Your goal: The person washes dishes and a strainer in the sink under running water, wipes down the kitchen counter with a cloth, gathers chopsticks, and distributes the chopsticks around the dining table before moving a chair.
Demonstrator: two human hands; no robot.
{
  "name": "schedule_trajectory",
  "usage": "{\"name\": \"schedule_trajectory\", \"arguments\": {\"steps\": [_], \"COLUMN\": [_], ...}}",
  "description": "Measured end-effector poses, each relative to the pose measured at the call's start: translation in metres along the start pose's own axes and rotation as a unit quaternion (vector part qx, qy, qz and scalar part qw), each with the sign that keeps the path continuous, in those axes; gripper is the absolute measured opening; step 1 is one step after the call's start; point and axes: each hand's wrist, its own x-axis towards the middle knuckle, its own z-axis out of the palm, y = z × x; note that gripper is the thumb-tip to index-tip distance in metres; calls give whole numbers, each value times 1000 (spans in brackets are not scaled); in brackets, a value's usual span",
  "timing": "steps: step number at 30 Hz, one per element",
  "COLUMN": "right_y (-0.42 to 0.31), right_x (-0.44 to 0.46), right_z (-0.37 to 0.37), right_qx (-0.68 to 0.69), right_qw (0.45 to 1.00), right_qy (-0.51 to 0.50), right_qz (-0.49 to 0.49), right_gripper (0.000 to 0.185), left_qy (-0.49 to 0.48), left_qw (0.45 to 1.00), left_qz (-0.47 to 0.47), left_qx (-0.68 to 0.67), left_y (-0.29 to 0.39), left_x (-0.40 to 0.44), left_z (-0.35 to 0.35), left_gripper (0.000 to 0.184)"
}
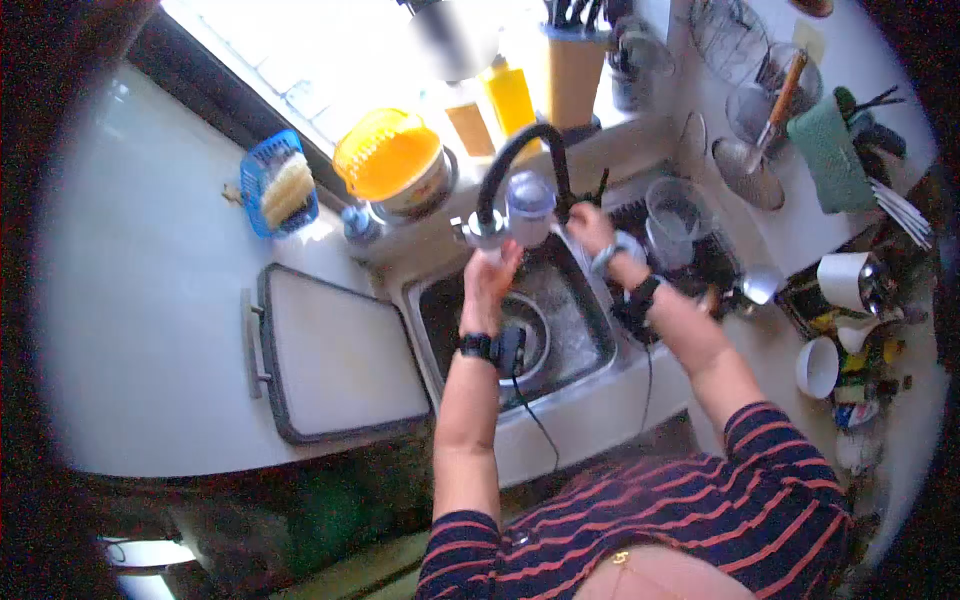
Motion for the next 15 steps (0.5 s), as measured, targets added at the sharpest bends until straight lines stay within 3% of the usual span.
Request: {"name": "schedule_trajectory", "arguments": {"steps": [1,3,4,6,7,10,11,12,13,15], "right_y": [17,27,45,66,91,92,95,106,116,140], "right_x": [11,27,40,53,63,73,79,88,96,107], "right_z": [-5,-30,-33,-43,-41,-44,-42,-38,-31,-9], "right_qx": [50,-14,-29,-70,-28,-29,-20,-12,-11,22], "right_qw": [994,987,983,977,985,980,976,970,969,974], "right_qy": [11,50,44,36,34,9,-29,-67,-73,-84], "right_qz": [93,154,173,199,170,196,215,234,234,210], "right_gripper": [28,27,32,45,57,63,65,67,67,50], "left_qy": [-50,-231,-221,-126,-119,-105,-100,-45,15,46], "left_qw": [999,935,938,987,988,974,975,853,609,584], "left_qz": [-22,76,72,-98,-95,-97,-96,-22,52,99], "left_qx": [1,259,259,17,16,176,175,520,791,804], "left_y": [4,9,11,19,22,28,30,32,33,37], "left_x": [8,3,-6,-27,-39,-74,-78,-79,-82,-101], "left_z": [-11,-22,-19,4,15,15,1,-18,-38,-43], "left_gripper": [11,29,29,38,38,46,46,45,44,44]}}
